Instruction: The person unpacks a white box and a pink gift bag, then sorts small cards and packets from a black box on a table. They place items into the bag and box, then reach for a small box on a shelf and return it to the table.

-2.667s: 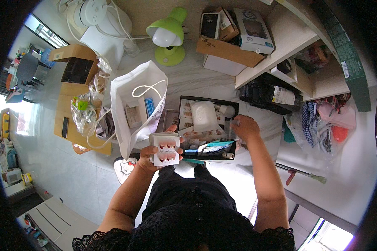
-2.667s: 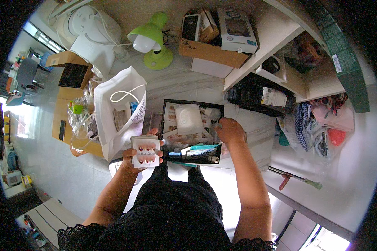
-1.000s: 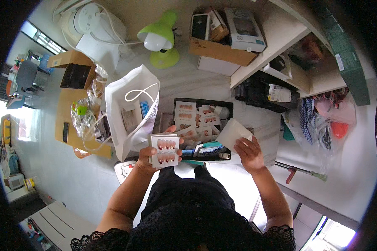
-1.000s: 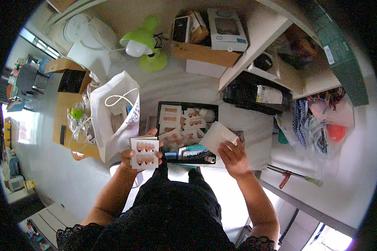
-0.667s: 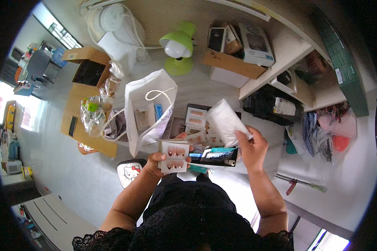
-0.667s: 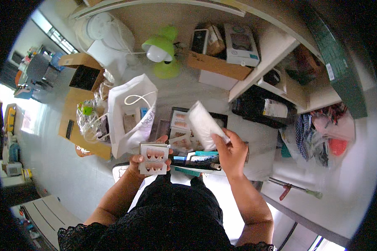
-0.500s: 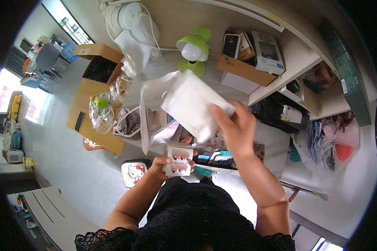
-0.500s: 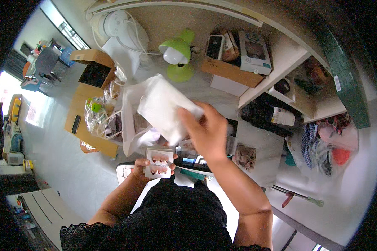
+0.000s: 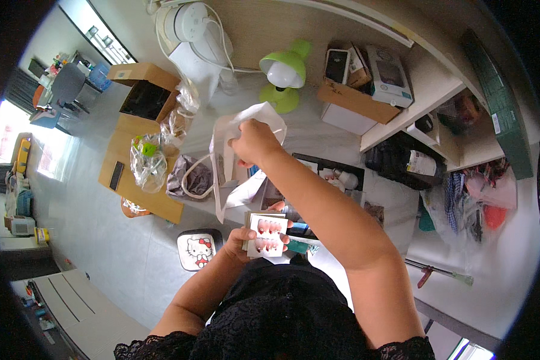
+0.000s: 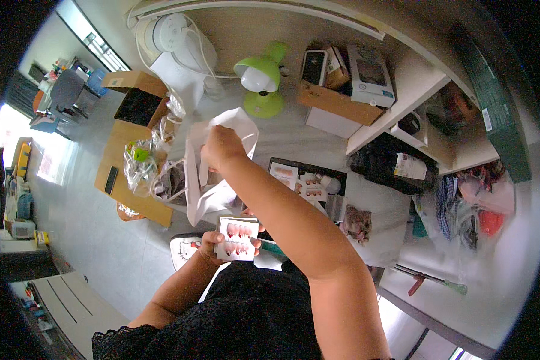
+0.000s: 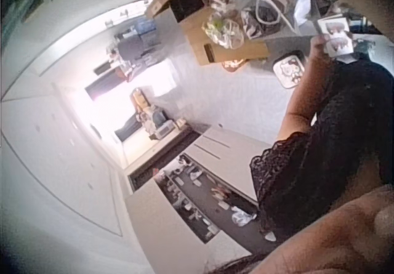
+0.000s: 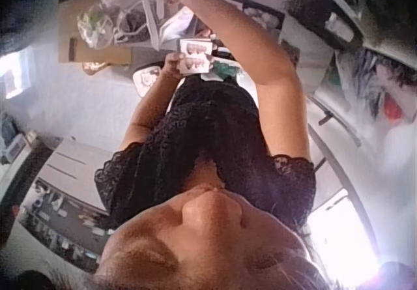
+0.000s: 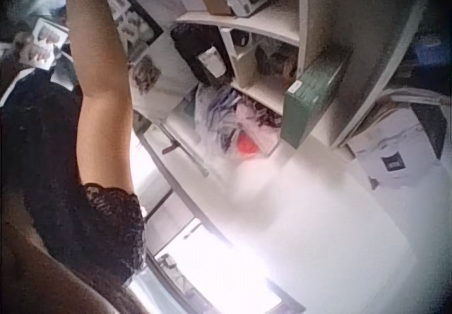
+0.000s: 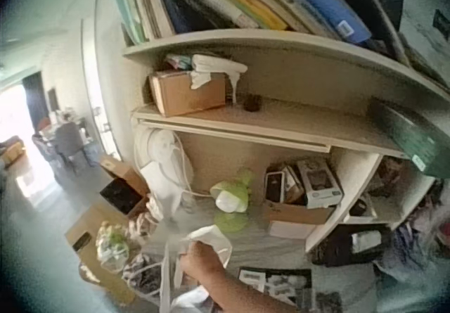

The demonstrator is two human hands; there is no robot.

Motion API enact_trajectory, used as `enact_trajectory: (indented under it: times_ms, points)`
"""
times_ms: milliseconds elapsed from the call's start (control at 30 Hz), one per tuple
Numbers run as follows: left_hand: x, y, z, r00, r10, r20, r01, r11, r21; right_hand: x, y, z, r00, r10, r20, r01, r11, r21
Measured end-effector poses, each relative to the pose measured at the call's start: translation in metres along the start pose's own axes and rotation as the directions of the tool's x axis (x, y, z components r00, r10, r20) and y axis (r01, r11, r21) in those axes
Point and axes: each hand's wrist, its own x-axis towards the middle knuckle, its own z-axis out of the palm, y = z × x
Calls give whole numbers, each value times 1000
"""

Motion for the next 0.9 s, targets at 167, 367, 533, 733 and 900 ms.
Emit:
enact_trajectory:
  times_ms: [167, 367, 533, 733, 900]
  points:
    - [5, 3, -1, 1000, 23, 2, -23, 1000, -2, -52, 0, -40, 866, -310, -394, 348, 937, 30]
    - [14, 9, -1, 998, 63, 31, -61, 996, -66, -98, 108, -104, 837, -59, -543, 49, 998, -33]
    - [18, 12, 0, 994, 111, -23, -111, 994, 0, -95, 234, -40, 952, 175, -252, -218, 964, -154]
    - [21, 10, -4, 993, 113, -46, -113, 994, 2, -62, 216, -10, 807, 523, -274, -543, 840, 1]
    - [22, 5, -15, 991, 134, -25, -134, 991, 1, -48, 226, 15, 722, 539, -434, -575, 816, 58]
